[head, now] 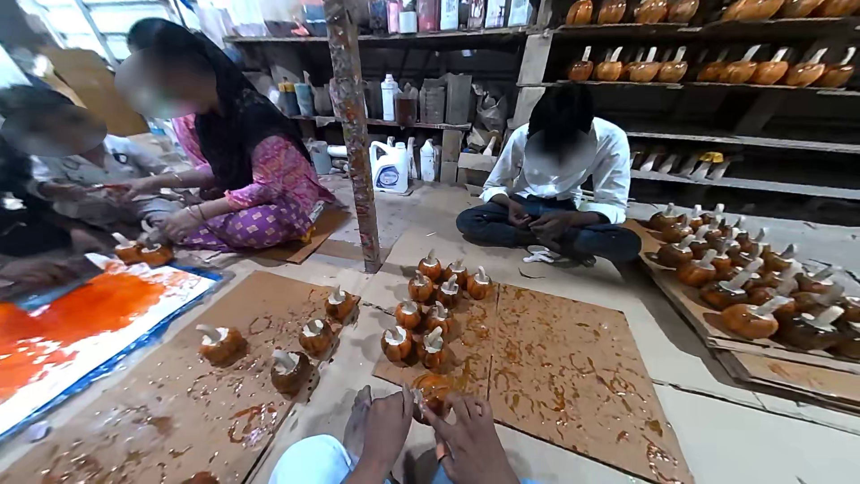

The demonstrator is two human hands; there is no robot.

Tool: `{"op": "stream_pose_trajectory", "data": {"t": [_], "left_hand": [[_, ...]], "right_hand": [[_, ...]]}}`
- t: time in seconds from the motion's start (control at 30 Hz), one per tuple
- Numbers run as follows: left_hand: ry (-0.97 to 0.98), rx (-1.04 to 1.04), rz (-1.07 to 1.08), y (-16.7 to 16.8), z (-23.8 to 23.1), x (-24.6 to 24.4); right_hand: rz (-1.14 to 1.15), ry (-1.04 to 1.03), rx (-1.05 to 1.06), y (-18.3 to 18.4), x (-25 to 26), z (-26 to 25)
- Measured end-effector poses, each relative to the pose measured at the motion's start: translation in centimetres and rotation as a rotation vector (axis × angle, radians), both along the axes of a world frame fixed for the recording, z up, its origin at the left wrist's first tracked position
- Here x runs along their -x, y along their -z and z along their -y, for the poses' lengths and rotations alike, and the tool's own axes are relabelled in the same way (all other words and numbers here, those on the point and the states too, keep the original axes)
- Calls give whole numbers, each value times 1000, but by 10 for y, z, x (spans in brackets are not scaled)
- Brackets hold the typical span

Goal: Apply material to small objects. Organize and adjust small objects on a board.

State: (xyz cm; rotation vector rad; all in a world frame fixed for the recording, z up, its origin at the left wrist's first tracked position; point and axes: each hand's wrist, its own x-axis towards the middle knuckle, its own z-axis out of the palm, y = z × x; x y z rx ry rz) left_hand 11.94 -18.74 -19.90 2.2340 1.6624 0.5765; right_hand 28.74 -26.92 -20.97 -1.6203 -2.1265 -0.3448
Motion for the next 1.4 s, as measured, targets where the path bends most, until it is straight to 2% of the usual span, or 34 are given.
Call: {"op": "stream_pose_trajectory", "data": {"t": [0.03,0.1,0.17,0.27,0.33,0.4,0.5,0.63,0.77,0.87,0.93,1.0,1.1,1.23,1.4], "left_hand": [[-10,76,11,-1,-1,0],[-41,186,57,-2,-6,2],[-68,208,124,-2,-9,3],[-92,253,180,-8,-8,1],[-117,268,221,-6,-10,3],[-152,304,285,-2,-12,7],[-229,368,375,7,-19,13],[-262,423,428,6,-21,16],[-218,499,457,-5,-18,14],[-211,578,544,-14,-18,17],[-245,595,594,-13,-18,19],[-292,613,632,-10,-18,20],[-339,634,661,-6,-20,22],[-341,654,682,-3,-21,23],[-316,705,825,6,-21,22]], "right_hand": [[-57,-9,10,0,-2,1],[-310,18,74,-5,-8,3],[-577,130,244,-10,-15,0],[-694,230,476,-11,-12,-13],[-604,247,482,-18,5,-17],[-337,285,461,-29,25,-19],[46,255,244,-27,40,-25],[275,125,80,-33,35,-27],[220,134,39,-42,21,-32],[72,312,420,-62,30,-36],[-91,378,597,-70,32,-42],[-207,388,676,-68,34,-45],[-191,383,723,-70,49,-44],[142,344,574,-72,63,-37],[398,145,169,-64,57,-29]]}}
